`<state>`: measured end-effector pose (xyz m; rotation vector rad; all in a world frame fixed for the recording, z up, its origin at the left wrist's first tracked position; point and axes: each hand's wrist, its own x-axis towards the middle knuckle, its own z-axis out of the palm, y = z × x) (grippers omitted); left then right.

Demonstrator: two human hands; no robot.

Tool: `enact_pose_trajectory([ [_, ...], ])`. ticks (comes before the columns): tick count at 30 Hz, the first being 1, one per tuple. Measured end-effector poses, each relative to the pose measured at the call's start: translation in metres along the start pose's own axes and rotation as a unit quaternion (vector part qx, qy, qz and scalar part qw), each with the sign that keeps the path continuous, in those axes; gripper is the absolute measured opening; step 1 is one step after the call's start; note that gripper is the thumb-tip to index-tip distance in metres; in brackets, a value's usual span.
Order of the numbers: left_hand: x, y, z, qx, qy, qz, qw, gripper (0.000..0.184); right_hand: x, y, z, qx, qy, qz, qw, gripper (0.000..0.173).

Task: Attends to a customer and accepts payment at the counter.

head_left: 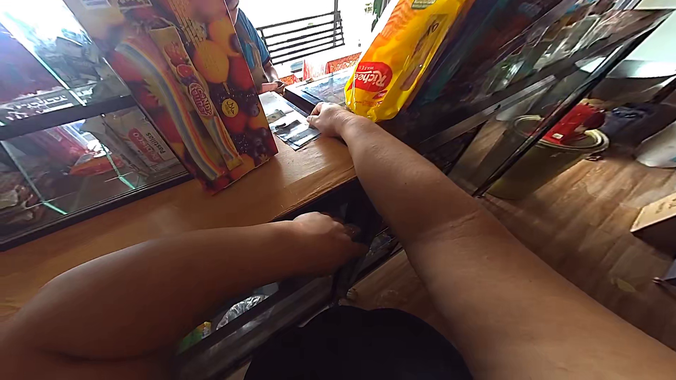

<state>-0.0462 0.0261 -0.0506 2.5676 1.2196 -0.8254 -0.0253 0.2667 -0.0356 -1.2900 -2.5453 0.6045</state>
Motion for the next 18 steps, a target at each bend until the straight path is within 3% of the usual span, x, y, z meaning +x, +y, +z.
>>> enact_pose_trajectory([
  [18, 0.0024, -0.0018, 0.0014, 0.001, -0.015, 0.003, 1.000, 0.050, 0.0025, 0.0017, 0.0005, 0.001, 0.004, -0.005, 1.000, 0.043],
])
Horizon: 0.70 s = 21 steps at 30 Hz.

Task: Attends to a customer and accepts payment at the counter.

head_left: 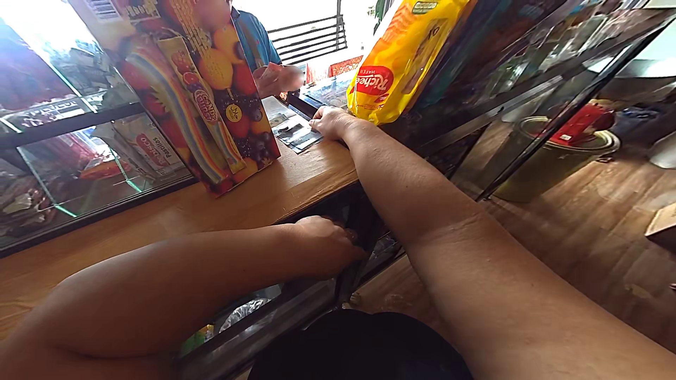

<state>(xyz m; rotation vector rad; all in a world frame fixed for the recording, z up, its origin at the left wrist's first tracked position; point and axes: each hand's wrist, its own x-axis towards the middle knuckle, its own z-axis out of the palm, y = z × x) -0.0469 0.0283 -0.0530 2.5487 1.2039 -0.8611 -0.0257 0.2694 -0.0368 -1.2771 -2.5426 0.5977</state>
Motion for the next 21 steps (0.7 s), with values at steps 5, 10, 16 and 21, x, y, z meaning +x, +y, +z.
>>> enact_pose_trajectory([
  [5, -0.0005, 0.0002, -0.0003, 0.001, 0.002, 0.003, 1.000, 0.050, -0.0007, -0.0006, -0.0006, 0.005, -0.001, 0.005, 1.000, 0.042],
  [10, -0.0004, -0.0011, 0.0008, 0.001, 0.008, 0.007, 1.000, 0.049, 0.0014, 0.0010, 0.0002, 0.013, -0.002, 0.001, 1.000, 0.042],
  [16, -0.0004, -0.0009, -0.0005, 0.001, 0.000, 0.005, 1.000, 0.049, 0.0026, 0.0007, 0.0005, 0.007, 0.000, 0.005, 1.000, 0.042],
  [21, -0.0002, -0.0001, -0.0007, 0.000, -0.003, 0.003, 1.000, 0.049, 0.0023, 0.0007, 0.0011, 0.011, -0.002, 0.007, 1.000, 0.042],
])
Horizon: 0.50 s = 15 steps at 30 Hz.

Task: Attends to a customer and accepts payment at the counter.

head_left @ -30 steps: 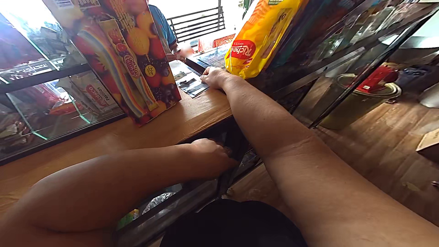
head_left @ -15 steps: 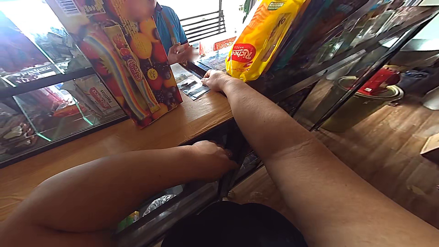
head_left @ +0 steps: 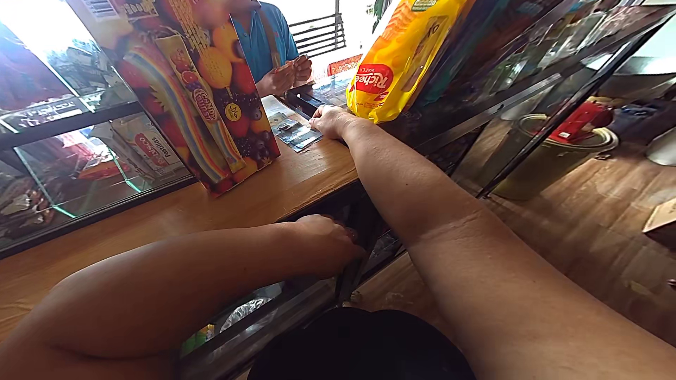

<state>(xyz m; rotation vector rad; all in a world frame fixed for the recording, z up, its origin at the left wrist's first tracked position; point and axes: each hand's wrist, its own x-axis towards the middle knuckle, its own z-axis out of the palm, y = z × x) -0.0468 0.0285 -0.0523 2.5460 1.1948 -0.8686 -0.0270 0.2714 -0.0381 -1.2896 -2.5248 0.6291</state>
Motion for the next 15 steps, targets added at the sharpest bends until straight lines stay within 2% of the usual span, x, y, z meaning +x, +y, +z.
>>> enact_pose_trajectory([
  [6, 0.000, -0.001, 0.000, -0.002, 0.000, 0.000, 1.000, 0.050, -0.008, -0.004, -0.002, 0.004, 0.003, -0.004, 1.000, 0.042],
  [9, -0.001, 0.000, -0.001, -0.008, -0.001, 0.000, 1.000, 0.050, -0.065, -0.045, -0.019, 0.055, 0.007, 0.014, 0.998, 0.036],
  [11, -0.002, 0.001, -0.002, -0.008, -0.002, -0.001, 1.000, 0.050, -0.083, -0.058, -0.025, 0.063, 0.007, 0.019, 0.998, 0.035],
  [13, -0.001, 0.000, -0.001, -0.008, 0.003, 0.001, 1.000, 0.049, -0.079, -0.055, -0.025, 0.058, 0.000, 0.019, 0.998, 0.036],
  [15, -0.001, -0.001, -0.001, -0.005, 0.003, 0.004, 1.000, 0.049, -0.044, -0.029, -0.013, 0.034, 0.002, 0.007, 0.999, 0.038],
])
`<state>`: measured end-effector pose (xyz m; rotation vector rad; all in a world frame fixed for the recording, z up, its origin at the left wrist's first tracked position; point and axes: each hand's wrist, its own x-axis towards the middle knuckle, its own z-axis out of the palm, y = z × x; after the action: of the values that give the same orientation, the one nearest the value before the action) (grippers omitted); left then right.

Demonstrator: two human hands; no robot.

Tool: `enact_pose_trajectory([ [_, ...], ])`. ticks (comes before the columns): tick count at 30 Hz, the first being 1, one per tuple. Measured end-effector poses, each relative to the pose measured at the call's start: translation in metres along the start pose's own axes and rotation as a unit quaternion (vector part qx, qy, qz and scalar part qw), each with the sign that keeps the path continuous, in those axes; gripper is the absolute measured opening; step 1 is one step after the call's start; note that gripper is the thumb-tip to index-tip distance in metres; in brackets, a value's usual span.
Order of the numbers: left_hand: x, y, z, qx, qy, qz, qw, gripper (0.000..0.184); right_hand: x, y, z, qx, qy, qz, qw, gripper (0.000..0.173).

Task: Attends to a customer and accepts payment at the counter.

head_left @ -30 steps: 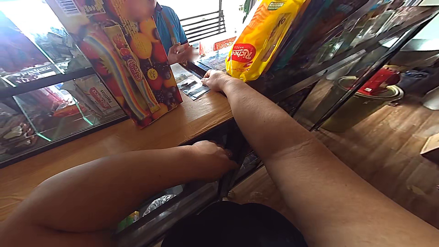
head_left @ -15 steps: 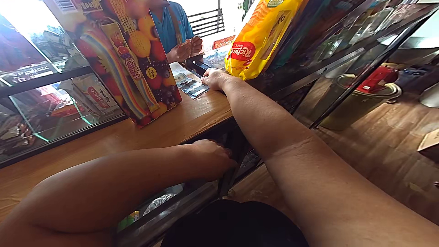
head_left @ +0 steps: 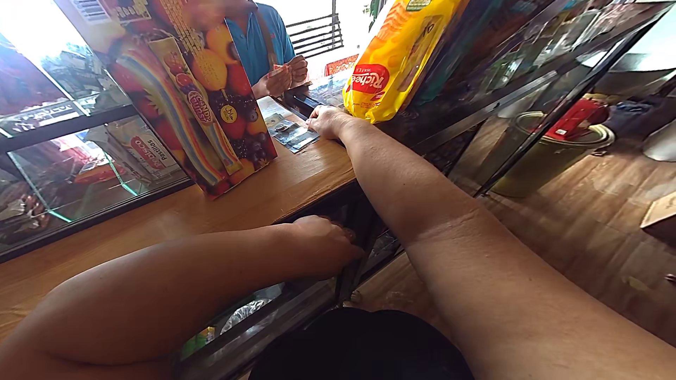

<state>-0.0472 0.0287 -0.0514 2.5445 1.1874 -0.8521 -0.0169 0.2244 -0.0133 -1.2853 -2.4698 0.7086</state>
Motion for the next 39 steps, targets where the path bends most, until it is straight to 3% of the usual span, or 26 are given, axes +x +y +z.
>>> enact_pose_trajectory([
  [4, 0.001, 0.000, 0.000, 0.004, -0.001, 0.000, 1.000, 0.049, 0.044, 0.031, 0.010, -0.041, -0.006, -0.018, 0.999, 0.042],
  [39, 0.002, 0.000, 0.000, 0.006, -0.004, -0.005, 1.000, 0.049, 0.045, 0.029, 0.011, -0.048, -0.005, -0.014, 0.999, 0.042],
])
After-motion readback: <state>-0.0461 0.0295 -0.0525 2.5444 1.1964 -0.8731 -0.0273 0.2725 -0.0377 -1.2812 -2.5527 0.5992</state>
